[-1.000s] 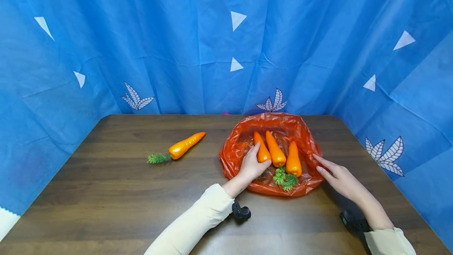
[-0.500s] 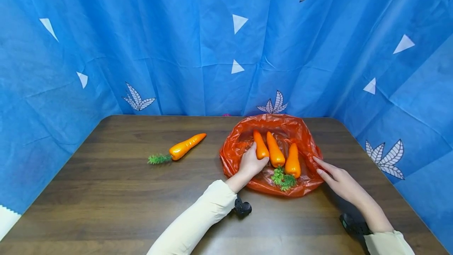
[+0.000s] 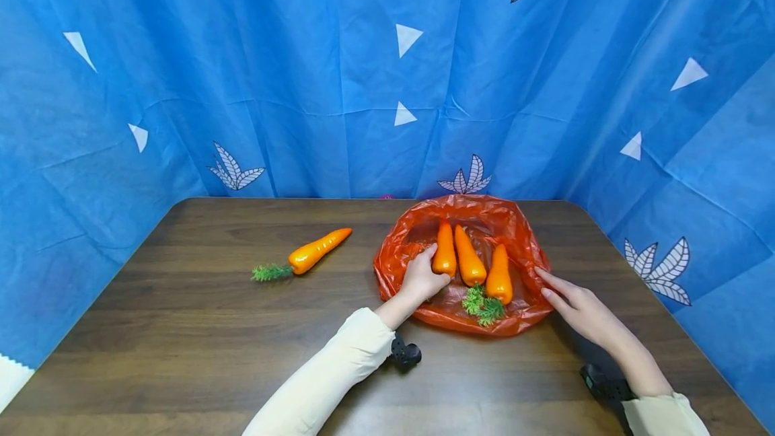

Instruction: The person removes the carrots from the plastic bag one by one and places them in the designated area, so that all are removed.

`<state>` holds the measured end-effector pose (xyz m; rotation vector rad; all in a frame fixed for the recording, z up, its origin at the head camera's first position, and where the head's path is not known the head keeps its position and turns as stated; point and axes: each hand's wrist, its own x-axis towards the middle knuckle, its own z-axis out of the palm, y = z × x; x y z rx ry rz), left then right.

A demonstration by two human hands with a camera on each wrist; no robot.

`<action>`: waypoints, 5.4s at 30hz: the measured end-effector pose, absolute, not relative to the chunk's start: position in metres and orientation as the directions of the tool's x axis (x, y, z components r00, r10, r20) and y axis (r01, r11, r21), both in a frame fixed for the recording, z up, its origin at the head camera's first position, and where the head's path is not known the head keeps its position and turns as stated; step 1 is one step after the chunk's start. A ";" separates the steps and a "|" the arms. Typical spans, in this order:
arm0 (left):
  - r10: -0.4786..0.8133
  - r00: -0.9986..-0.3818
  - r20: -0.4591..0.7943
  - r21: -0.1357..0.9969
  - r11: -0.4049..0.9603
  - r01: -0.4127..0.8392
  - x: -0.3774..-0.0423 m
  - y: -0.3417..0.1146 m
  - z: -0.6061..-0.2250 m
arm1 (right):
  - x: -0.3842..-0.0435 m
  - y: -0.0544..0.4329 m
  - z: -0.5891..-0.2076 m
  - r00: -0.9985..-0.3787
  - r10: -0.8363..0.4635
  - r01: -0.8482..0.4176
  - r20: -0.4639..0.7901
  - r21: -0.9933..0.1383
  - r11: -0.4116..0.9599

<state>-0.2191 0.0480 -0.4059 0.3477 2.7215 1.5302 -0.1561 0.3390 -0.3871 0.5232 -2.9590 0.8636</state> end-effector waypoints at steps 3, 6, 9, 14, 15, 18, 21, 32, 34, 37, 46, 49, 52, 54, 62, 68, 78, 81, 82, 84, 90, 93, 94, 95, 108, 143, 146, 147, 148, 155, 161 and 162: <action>0.206 -0.975 0.088 0.848 0.498 0.182 -0.218 0.044 -0.406 | -0.156 0.339 -0.387 -0.942 -0.318 -0.328 0.111 -0.521 0.788; 0.222 -0.970 0.103 0.857 0.475 0.199 -0.218 0.040 -0.405 | -0.157 0.338 -0.386 -0.942 -0.317 -0.327 0.112 -0.523 0.787; 0.221 -0.969 0.109 0.888 0.418 0.195 -0.219 0.036 -0.406 | -0.158 0.337 -0.385 -0.944 -0.313 -0.319 0.104 -0.527 0.788; 0.204 -0.978 0.049 0.946 0.304 0.111 -0.219 0.031 -0.406 | -0.158 0.337 -0.386 -0.946 -0.312 -0.311 0.090 -0.528 0.791; 0.200 -0.979 0.030 0.955 0.284 0.087 -0.219 0.030 -0.406 | -0.158 0.337 -0.386 -0.946 -0.312 -0.312 0.092 -0.528 0.790; 0.195 -0.980 -0.033 0.979 0.206 0.008 -0.218 0.026 -0.405 | -0.158 0.338 -0.386 -0.943 -0.317 -0.321 0.100 -0.524 0.789; 0.203 -0.974 -0.099 0.990 0.118 -0.076 -0.217 0.021 -0.404 | -0.158 0.338 -0.386 -0.943 -0.316 -0.322 0.102 -0.519 0.792; 0.272 -0.939 -0.211 0.976 0.005 -0.217 -0.212 0.007 -0.400 | -0.157 0.338 -0.386 -0.945 -0.315 -0.315 0.093 -0.523 0.792; 0.287 -0.933 -0.216 0.975 0.004 -0.224 -0.212 0.005 -0.399 | -0.157 0.339 -0.386 -0.944 -0.317 -0.317 0.093 -0.526 0.789; 0.310 -0.925 -0.220 0.972 -0.009 -0.234 -0.211 0.001 -0.397 | -0.157 0.339 -0.386 -0.944 -0.317 -0.315 0.090 -0.529 0.788; 0.366 -0.914 -0.173 0.969 -0.101 -0.224 -0.205 -0.008 -0.394 | -0.157 0.338 -0.386 -0.946 -0.312 -0.308 0.083 -0.528 0.792; 0.366 -0.919 -0.147 0.968 -0.136 -0.209 -0.204 -0.011 -0.394 | -0.157 0.338 -0.386 -0.945 -0.315 -0.310 0.083 -0.525 0.792; 0.367 -0.922 -0.124 0.968 -0.160 -0.193 -0.203 -0.014 -0.394 | -0.157 0.338 -0.386 -0.944 -0.317 -0.314 0.087 -0.523 0.792; 0.370 -0.922 -0.115 0.966 -0.176 -0.191 -0.202 -0.016 -0.393 | -0.158 0.338 -0.385 -0.944 -0.316 -0.316 0.090 -0.519 0.794; 0.397 -0.905 -0.151 0.935 -0.240 -0.261 -0.198 -0.028 -0.387 | -0.159 0.341 -0.387 -0.944 -0.319 -0.316 0.086 -0.521 0.793; 0.409 -0.899 -0.158 0.913 -0.287 -0.291 -0.192 -0.035 -0.385 | -0.159 0.341 -0.387 -0.943 -0.320 -0.316 0.085 -0.527 0.789; 0.403 -0.901 -0.161 0.900 -0.313 -0.301 -0.185 -0.055 -0.376 | -0.158 0.339 -0.386 -0.945 -0.318 -0.311 0.081 -0.530 0.789; 0.395 -0.906 -0.152 0.919 -0.281 -0.276 -0.184 -0.066 -0.374 | -0.158 0.340 -0.386 -0.945 -0.317 -0.312 0.083 -0.527 0.791; 0.393 -0.908 -0.146 0.925 -0.272 -0.267 -0.183 -0.070 -0.373 | -0.158 0.340 -0.386 -0.945 -0.317 -0.312 0.083 -0.526 0.791; 0.390 -0.911 -0.131 0.935 -0.258 -0.245 -0.182 -0.078 -0.372 | -0.158 0.340 -0.386 -0.945 -0.317 -0.311 0.083 -0.527 0.790; 0.343 -0.933 -0.105 0.946 -0.256 -0.201 -0.178 -0.107 -0.369 | -0.158 0.339 -0.386 -0.944 -0.320 -0.313 0.081 -0.530 0.788; 0.318 -0.942 -0.107 0.949 -0.249 -0.192 -0.177 -0.120 -0.369 | -0.158 0.340 -0.386 -0.943 -0.321 -0.315 0.083 -0.527 0.789; 0.313 -0.944 -0.107 0.950 -0.247 -0.190 -0.176 -0.124 -0.369 | -0.158 0.340 -0.386 -0.943 -0.322 -0.316 0.084 -0.527 0.789; 0.309 -0.945 -0.104 0.953 -0.241 -0.183 -0.176 -0.128 -0.370 | -0.158 0.340 -0.386 -0.944 -0.320 -0.315 0.083 -0.526 0.790; 0.280 -0.955 -0.101 0.983 -0.120 -0.140 -0.168 -0.172 -0.390 | -0.158 0.339 -0.387 -0.946 -0.316 -0.304 0.070 -0.530 0.792; 0.210 -0.978 -0.007 0.936 0.345 0.067 -0.179 -0.191 -0.404 | -0.158 0.340 -0.387 -0.946 -0.316 -0.300 0.064 -0.539 0.787; 0.221 -0.975 0.025 0.922 0.373 0.108 -0.179 -0.191 -0.403 | -0.159 0.340 -0.387 -0.946 -0.318 -0.302 0.065 -0.539 0.786; 0.223 -0.974 0.034 0.917 0.380 0.119 -0.180 -0.191 -0.403 | -0.159 0.340 -0.387 -0.945 -0.319 -0.303 0.066 -0.539 0.786; 0.221 -0.975 0.038 0.915 0.385 0.123 -0.180 -0.191 -0.403 | -0.159 0.340 -0.387 -0.945 -0.320 -0.303 0.066 -0.539 0.785; 0.192 -0.975 0.108 0.889 0.421 0.181 -0.183 -0.191 -0.401 | -0.159 0.340 -0.387 -0.944 -0.323 -0.308 0.069 -0.540 0.783; 0.168 -0.978 0.122 0.892 0.414 0.182 -0.182 -0.193 -0.400 | -0.159 0.340 -0.387 -0.942 -0.328 -0.312 0.069 -0.540 0.782; 0.164 -0.978 0.128 0.898 0.399 0.184 -0.182 -0.193 -0.400 | -0.159 0.340 -0.387 -0.942 -0.328 -0.313 0.070 -0.539 0.782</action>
